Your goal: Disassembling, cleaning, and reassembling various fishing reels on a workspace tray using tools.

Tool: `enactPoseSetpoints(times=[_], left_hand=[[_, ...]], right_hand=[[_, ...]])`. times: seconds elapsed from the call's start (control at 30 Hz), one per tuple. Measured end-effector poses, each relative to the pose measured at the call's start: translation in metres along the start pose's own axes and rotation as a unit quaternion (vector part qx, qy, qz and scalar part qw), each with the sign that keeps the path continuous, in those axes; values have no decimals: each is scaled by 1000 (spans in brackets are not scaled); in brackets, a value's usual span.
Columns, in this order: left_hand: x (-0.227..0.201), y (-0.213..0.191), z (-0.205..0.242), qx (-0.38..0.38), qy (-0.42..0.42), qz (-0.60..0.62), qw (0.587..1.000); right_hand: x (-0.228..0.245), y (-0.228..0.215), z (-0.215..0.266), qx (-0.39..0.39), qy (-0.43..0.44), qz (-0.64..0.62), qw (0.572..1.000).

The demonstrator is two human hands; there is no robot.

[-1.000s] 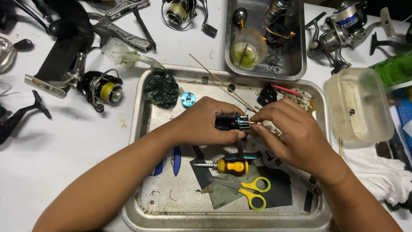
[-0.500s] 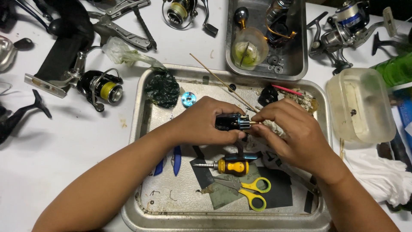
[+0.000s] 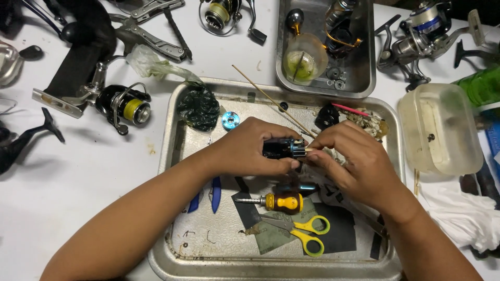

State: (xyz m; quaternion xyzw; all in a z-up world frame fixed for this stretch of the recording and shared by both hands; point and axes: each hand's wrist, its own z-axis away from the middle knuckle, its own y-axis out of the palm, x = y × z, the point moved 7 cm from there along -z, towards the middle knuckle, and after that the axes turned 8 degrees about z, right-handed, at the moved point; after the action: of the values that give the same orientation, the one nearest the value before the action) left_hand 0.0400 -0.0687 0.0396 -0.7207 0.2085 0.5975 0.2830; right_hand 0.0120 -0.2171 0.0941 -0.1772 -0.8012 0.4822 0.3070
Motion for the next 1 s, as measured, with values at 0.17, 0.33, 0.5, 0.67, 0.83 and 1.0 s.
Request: enactPoseSetpoints(times=[0.17,0.33,0.5,0.67,0.83,1.0], left_hand=[[2,-1,0,-16,10,14,1000],[4,-2,1,-18,34,-6,999],[-2,-1,2,-3,51,-20,998],[-2,-2,2,-8,45,-16,999],[-4,-2,2,-11,49,-15,999],[-2,-3,3,-10,52,-33,998]], right_hand=[[1,-5,0,-23,20,-13,999],[10,-12,-2,-46,-6,-22,999],[12,-15,-3,-65,-8,-15,998],[16,-18,-2,-83,-21,6,996],[22,-19,-2,-91,-35,53,994],[23,-25,-2,-102,-31,42,993]])
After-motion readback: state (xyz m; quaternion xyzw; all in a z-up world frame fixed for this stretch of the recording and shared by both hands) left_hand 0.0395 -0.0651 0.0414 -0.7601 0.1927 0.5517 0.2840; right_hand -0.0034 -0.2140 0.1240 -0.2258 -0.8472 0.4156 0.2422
